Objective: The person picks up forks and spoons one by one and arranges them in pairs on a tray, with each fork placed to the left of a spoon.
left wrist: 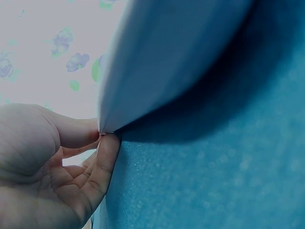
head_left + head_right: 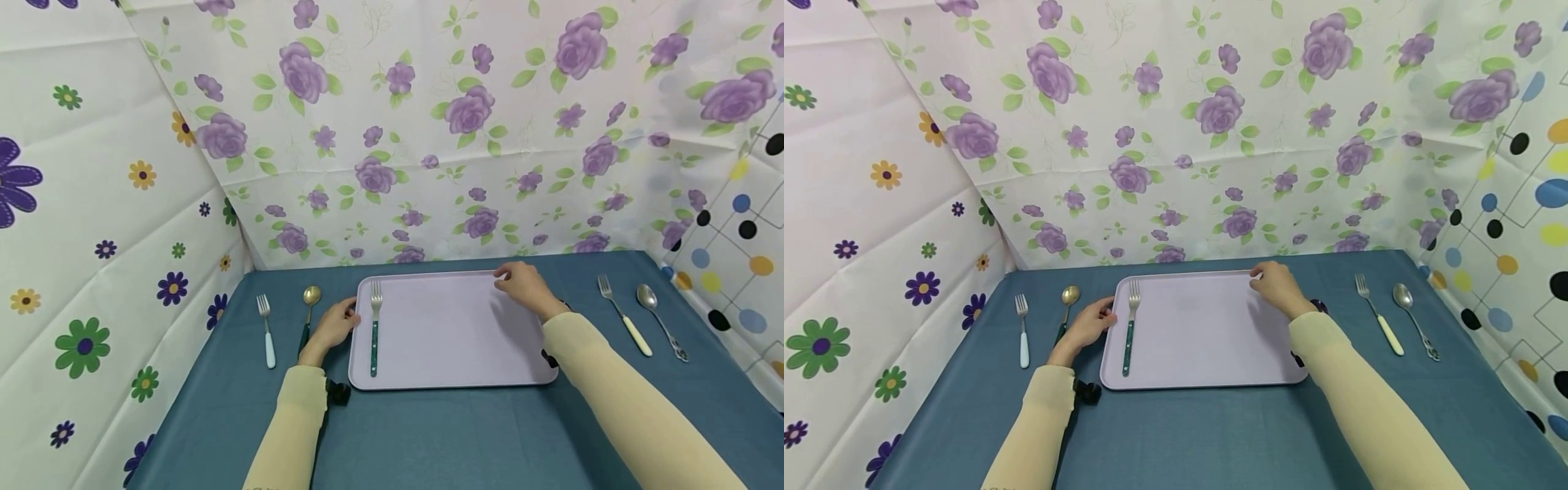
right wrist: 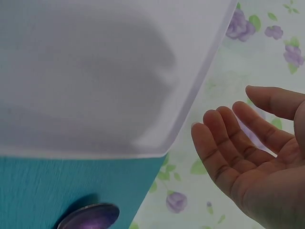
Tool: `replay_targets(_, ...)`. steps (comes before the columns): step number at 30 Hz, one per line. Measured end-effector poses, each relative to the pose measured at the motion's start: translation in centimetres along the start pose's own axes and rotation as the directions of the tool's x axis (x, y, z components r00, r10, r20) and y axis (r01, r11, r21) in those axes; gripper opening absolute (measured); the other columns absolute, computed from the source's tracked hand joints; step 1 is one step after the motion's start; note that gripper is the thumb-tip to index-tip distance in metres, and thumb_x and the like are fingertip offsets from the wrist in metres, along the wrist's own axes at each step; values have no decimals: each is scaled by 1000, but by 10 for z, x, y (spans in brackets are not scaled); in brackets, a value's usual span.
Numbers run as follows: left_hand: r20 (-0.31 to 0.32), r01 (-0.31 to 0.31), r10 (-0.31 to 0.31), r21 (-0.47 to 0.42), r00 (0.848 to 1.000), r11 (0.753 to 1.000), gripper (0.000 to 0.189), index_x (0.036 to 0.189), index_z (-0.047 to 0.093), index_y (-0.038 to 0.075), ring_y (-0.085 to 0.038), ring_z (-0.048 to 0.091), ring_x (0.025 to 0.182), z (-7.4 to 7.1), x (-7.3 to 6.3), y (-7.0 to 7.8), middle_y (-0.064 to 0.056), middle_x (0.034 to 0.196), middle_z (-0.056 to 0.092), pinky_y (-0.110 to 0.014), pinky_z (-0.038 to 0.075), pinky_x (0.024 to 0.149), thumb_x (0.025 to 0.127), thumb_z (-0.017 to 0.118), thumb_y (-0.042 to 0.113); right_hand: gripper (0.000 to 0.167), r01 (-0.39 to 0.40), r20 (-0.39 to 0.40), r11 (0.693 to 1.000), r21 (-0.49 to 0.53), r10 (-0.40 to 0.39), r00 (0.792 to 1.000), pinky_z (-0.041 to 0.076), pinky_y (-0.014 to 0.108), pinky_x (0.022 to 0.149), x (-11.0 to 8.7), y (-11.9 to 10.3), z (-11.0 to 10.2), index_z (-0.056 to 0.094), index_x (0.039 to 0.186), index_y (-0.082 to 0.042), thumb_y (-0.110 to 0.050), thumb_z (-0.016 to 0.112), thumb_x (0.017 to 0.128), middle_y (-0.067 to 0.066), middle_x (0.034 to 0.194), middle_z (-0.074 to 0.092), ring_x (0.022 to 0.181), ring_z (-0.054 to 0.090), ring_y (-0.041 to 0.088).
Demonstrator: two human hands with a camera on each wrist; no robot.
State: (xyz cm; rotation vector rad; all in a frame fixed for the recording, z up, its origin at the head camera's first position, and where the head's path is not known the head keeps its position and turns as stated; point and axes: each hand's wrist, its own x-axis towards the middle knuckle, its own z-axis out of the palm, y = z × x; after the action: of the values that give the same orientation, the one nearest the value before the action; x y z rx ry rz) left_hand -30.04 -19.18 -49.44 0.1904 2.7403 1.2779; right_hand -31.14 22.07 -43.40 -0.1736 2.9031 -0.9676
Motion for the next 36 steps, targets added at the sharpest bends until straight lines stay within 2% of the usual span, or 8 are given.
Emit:
replay_targets(6, 3, 7, -7, -9, 1000, 1000, 51, 152, 47, -6, -22, 59, 88, 1, 1, 1, -11, 100, 59, -36, 49, 80, 103, 58, 5, 36, 6, 13, 1000, -2, -6, 1000, 54, 51, 83, -5, 7, -13, 65, 130, 8, -15, 60, 104, 29, 118, 64, 102, 65, 40)
replay_targets(14, 7, 17, -17, -13, 1000, 1000, 51, 152, 46, -6, -23, 60, 89, 1, -1, 4, -11, 100, 59, -38, 50, 82, 104, 57, 6, 36, -9, 50, 1000, 5, 9, 999, 52, 58, 94, -15, 16, -30, 65, 131, 7, -16, 58, 106, 35, 132, 58, 119, 58, 49)
replay_targets(21, 14, 10, -10, -15, 1000, 1000, 51, 152, 46, -6, -23, 60, 89, 1, -1, 6, -12, 100, 59, -39, 51, 82, 104, 57, 6, 34, 16, 28, 1000, -25, -16, 999, 50, 60, 93, -23, 26, -40, 67, 128, 7, -18, 59, 105, 31, 123, 65, 113, 62, 47)
replay_targets(25, 13, -3, 3, -14, 1000, 1000, 51, 151, 46, -8, -23, 59, 89, 0, 0, 6, -12, 99, 59, -38, 50, 81, 104, 57, 5, 34, 23, 26, 999, -32, -22, 999, 48, 63, 94, -28, 32, -48, 67, 127, 7, -17, 58, 104, 32, 123, 64, 112, 61, 48)
replay_targets(32, 18, 6, -6, 1, 1000, 1000, 51, 153, 45, -7, -24, 59, 90, 0, 1, 6, -12, 101, 59, -40, 50, 83, 105, 56, 6, 35, -23, 50, 999, -43, 25, 998, 48, 63, 93, -36, 44, -60, 63, 130, 9, -13, 56, 104, 36, 128, 60, 116, 58, 52)
replay_targets(36, 15, 18, -18, 2, 1000, 1000, 51, 153, 45, -6, -24, 58, 91, -1, 0, 7, -13, 102, 59, -41, 49, 84, 105, 56, 5, 33, -45, 35, 998, -51, 47, 998, 49, 64, 92, -37, 51, -66, 64, 129, 9, -9, 56, 103, 37, 127, 59, 116, 57, 54)
